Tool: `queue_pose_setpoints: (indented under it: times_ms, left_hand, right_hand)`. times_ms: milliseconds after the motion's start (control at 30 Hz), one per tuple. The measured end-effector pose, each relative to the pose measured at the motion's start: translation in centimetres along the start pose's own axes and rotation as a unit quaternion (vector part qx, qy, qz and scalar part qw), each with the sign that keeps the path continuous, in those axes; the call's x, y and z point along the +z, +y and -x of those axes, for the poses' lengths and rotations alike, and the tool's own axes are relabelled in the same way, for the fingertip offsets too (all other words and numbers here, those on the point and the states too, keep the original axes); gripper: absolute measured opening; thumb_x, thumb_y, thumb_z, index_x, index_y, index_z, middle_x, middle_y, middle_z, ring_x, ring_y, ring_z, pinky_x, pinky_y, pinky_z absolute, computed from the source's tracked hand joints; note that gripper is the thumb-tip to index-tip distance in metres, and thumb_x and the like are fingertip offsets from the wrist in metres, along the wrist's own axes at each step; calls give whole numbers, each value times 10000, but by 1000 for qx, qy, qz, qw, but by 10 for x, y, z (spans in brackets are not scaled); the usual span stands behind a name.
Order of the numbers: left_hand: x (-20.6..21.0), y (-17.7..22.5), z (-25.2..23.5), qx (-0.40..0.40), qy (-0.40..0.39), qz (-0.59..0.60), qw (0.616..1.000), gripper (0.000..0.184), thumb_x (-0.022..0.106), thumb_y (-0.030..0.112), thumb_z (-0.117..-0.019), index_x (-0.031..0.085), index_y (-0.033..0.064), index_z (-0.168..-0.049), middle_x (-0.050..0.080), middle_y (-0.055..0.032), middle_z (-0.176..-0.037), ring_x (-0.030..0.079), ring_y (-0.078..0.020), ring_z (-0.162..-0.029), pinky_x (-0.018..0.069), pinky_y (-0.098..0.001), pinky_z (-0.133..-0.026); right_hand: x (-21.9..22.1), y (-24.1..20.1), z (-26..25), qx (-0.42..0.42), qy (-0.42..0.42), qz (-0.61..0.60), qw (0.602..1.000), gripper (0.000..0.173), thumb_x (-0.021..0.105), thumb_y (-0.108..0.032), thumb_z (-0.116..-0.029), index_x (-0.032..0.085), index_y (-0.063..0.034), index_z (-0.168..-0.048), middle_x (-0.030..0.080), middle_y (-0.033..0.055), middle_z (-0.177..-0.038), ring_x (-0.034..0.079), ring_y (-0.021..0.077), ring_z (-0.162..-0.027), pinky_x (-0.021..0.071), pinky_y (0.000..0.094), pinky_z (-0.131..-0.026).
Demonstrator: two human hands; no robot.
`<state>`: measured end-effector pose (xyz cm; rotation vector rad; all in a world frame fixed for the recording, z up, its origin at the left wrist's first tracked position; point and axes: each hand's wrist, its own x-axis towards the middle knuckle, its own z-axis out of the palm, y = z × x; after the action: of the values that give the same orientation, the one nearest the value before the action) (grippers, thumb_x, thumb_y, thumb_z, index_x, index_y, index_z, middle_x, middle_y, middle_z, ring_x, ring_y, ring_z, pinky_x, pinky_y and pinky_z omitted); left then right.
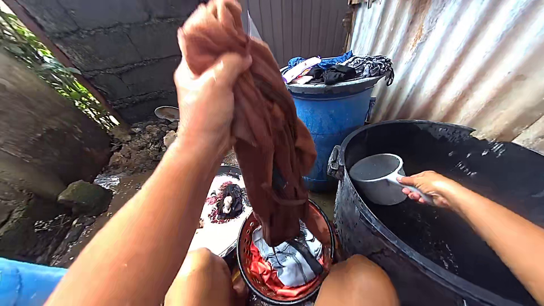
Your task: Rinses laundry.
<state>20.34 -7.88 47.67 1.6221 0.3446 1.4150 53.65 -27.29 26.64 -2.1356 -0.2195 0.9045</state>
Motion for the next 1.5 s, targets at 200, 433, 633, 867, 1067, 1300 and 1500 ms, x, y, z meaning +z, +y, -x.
queue_pose_setpoints:
  times_ms: [200, 433, 633, 867, 1067, 1300, 1500]
  left_hand:
    - [-73, -49, -167, 229, -174, -55, 956, 84, 741, 60, -875, 754, 103, -947, 719, -38, -923, 707, -140, -857, 600, -340, -748]
    - [-14, -60, 71, -111, -54, -71, 990, 295, 630, 51, -927, 575, 60, -1216, 705, -23, -954, 700, -117, -874, 610, -348, -817]
    - [-66, -248, 243, -458, -384, -477, 645, 721, 701, 309, -947, 398, 109, -1569, 178, -283, -1661, 246, -536, -1485, 337, -724, -1094]
    - [-71, -292, 291, -426, -436, -473, 636, 650, 680, 375, -962, 453, 197, -1544, 195, -220, -1677, 188, -497, -1522, 360, -700, -1098]
    - [-72, -266, 199, -426, -324, -401, 744, 311, 655, 223, -931, 660, -10, -1137, 679, -252, -1099, 652, -410, -1083, 494, -622, -942]
    - [-57, -173, 118, -104, -119, -353, 922, 90, 609, 127, -800, 581, 43, -814, 531, -9, -675, 536, -114, -646, 433, -332, -609]
    - [-54, -229, 91, -356, -342, -358, 793, 358, 651, 47, -924, 606, -46, -1266, 658, -225, -1216, 635, -308, -1155, 478, -503, -1026]
  right_hand:
    - [-7, -3, -8, -3, 0, -36, 999, 225, 508, -257, -1084, 547, -40, -1041, 492, -28, -623, 425, 16, -432, 367, 158, -405]
    - [-25, -15, 0, -9, 34, -121, 992, 246, 499, -276, -1085, 530, -45, -1006, 465, -25, -604, 409, 10, -414, 359, 144, -381]
    - [-53, -22, 6, -65, 68, -185, 978, 234, 519, -299, -1073, 564, -80, -1003, 499, -43, -596, 416, -5, -409, 359, 138, -385]
    - [-43, -53, 67, -201, 85, -193, 956, 111, 532, -202, -1064, 573, -110, -1016, 523, -56, -631, 408, -9, -413, 361, 140, -379]
    - [-8, -61, 113, -275, -41, -238, 931, 166, 476, -129, -1077, 580, -77, -959, 559, -18, -622, 437, 3, -404, 393, 132, -380]
    - [61, -77, 139, -281, -142, -88, 945, 41, 561, -12, -1022, 592, -27, -999, 573, -1, -626, 477, 12, -436, 401, 128, -415]
    - [110, -85, 114, -362, -140, 261, 884, 249, 650, -205, -1008, 636, 11, -1130, 631, 121, -842, 595, 198, -722, 501, 385, -704]
